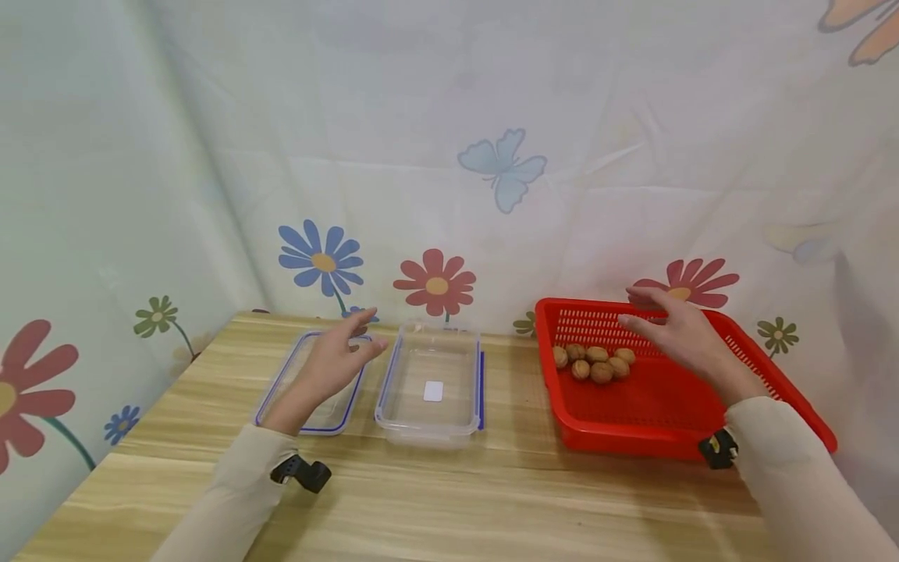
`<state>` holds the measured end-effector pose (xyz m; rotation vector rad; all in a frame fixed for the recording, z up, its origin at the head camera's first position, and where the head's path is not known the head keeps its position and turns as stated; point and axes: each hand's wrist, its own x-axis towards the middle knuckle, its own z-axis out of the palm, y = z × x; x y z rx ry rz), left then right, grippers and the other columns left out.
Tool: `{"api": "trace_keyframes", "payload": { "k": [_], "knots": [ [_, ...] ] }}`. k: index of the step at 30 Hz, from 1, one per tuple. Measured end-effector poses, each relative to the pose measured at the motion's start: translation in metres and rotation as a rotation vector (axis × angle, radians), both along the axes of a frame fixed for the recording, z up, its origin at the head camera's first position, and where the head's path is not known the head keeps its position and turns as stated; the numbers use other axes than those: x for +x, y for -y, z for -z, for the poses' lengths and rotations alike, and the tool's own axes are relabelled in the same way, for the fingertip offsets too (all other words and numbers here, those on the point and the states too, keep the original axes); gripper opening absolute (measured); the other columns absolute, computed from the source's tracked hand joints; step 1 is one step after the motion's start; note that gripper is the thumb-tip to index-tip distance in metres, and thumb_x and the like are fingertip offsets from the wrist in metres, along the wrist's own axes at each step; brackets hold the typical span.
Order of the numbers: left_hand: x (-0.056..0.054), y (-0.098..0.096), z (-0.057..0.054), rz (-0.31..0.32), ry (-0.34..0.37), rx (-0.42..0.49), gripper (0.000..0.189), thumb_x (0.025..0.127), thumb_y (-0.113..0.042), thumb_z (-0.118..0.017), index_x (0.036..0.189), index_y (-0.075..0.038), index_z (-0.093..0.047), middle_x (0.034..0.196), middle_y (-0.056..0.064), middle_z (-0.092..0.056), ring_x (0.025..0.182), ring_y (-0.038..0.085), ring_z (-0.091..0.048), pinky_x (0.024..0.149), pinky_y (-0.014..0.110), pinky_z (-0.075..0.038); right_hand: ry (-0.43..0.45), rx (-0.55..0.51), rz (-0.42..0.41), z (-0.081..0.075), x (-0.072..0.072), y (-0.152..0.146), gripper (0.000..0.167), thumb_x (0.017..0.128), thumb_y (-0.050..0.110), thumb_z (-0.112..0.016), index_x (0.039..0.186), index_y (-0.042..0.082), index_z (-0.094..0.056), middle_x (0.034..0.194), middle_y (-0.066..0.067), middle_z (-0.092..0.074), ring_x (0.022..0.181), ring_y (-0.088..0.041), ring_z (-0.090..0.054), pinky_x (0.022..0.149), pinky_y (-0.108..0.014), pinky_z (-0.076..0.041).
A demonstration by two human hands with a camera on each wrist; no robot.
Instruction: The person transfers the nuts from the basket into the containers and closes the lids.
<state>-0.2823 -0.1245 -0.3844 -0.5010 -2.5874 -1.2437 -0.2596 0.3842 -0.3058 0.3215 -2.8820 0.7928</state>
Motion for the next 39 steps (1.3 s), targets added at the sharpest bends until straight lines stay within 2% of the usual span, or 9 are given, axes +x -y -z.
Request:
{"api": "trace_keyframes", "payload": {
  "k": [8,16,22,29,35,39],
  "knots": [
    [0.000,-0.005,0.005,0.003,0.120,0.065,0.066,0.101,-0.028,-0.073,0.156,-0.001,-0.049,0.150,0.026,-0.057,0.132,0.045,-0.060,0.104,0.056,-0.052,0.030,-0.013,-0.032,-0.009,0.001,-0.009,0.065,0.107,0.041,-0.064,0.157,0.003,-0.047,0.145,-0.030,-0.058,0.129,-0.050,-0.054,0.101,-0.075,-0.045],
    [-0.001,-0.010,0.011,-0.017,0.168,0.104,0.059,0.095,-0.016,-0.081,0.147,0.001,-0.059,0.140,0.025,-0.064,0.120,0.041,-0.068,0.094,0.050,-0.059,0.071,0.006,-0.026,-0.018,-0.002,-0.011,0.067,0.104,0.046,-0.068,0.154,0.004,-0.051,0.143,-0.027,-0.061,0.124,-0.047,-0.059,0.100,-0.072,-0.048],
    [0.001,-0.014,0.014,-0.025,0.204,0.131,0.056,0.093,-0.014,-0.082,0.143,0.003,-0.061,0.140,0.023,-0.065,0.121,0.042,-0.068,0.094,0.048,-0.059,0.086,0.041,-0.046,-0.020,-0.010,-0.014,0.065,0.102,0.044,-0.071,0.151,0.003,-0.055,0.141,-0.026,-0.063,0.122,-0.046,-0.062,0.099,-0.071,-0.050],
    [0.003,-0.018,0.017,-0.029,0.257,0.190,0.051,0.092,-0.007,-0.081,0.138,0.005,-0.064,0.132,0.024,-0.069,0.110,0.039,-0.072,0.086,0.041,-0.063,0.130,0.055,-0.048,-0.015,-0.025,-0.018,0.066,0.102,0.042,-0.073,0.150,0.001,-0.055,0.143,-0.026,-0.062,0.124,-0.045,-0.061,0.099,-0.066,-0.053],
    [0.005,-0.022,0.018,-0.053,0.267,0.163,0.041,0.094,-0.006,-0.080,0.132,0.005,-0.068,0.123,0.023,-0.072,0.097,0.033,-0.076,0.079,0.039,-0.063,0.155,0.031,-0.047,-0.006,-0.035,-0.022,0.063,0.102,0.038,-0.074,0.148,-0.001,-0.057,0.141,-0.027,-0.063,0.122,-0.045,-0.061,0.099,-0.065,-0.053],
    [0.006,-0.022,0.019,-0.065,0.271,0.165,0.039,0.094,-0.005,-0.079,0.130,0.005,-0.070,0.121,0.022,-0.073,0.093,0.031,-0.077,0.078,0.039,-0.063,0.158,0.013,-0.066,0.004,-0.045,-0.028,0.057,0.103,0.030,-0.074,0.146,-0.003,-0.059,0.139,-0.028,-0.064,0.121,-0.044,-0.062,0.099,-0.063,-0.054]
  ]
}}
